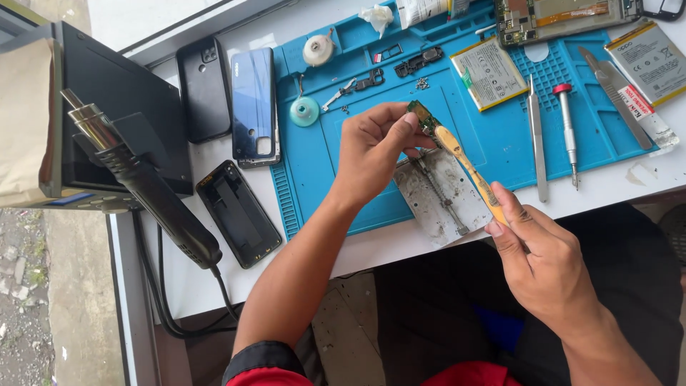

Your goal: Cleaning a circuit board with a toothbrush and assembling it into a mobile phone frame.

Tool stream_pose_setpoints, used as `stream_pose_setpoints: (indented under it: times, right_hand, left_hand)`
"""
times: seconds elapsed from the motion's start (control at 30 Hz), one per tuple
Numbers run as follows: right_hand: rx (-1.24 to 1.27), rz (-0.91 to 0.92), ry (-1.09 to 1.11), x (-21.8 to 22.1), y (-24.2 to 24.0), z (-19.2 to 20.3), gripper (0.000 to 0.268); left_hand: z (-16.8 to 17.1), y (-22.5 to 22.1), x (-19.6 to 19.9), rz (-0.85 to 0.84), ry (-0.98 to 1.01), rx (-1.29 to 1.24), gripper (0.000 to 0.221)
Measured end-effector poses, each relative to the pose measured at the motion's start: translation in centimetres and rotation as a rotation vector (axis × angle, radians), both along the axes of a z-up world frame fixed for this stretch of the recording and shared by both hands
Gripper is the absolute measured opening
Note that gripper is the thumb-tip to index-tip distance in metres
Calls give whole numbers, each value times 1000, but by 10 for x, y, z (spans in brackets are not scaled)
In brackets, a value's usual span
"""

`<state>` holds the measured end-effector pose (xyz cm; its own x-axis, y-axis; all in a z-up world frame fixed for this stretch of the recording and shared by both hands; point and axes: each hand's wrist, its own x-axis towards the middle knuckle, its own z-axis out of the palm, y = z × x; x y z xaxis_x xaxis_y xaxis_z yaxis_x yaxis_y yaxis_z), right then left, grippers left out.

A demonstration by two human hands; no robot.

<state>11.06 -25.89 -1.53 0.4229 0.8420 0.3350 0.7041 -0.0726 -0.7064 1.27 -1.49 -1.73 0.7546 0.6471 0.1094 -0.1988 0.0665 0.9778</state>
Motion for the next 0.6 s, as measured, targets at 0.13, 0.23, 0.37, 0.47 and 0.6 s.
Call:
stream_pose_setpoints:
  times: [0.13, 0.23, 0.37, 0.47, 0.6]
  right_hand:
    - [-28, -21, 21, 0, 0, -2, 49]
    - [-19, -34, -5, -3, 1, 3, 47]
    - [-34, -26, -1, -2, 0, 1, 48]
    - [-49, -50, 2, -2, 2, -2, 50]
    - [-109, -92, 53, -6, 3, -2, 52]
  left_hand:
    - [1, 2, 1, -13, 6, 31, 25]
    - [-7, -5, 7, -75, 56, -22, 20]
    - [8, -4, 1, -74, 69, 15, 22]
    - [4, 5, 1, 35, 7, -25, 19]
    - [0, 3, 1, -40, 8, -1, 19]
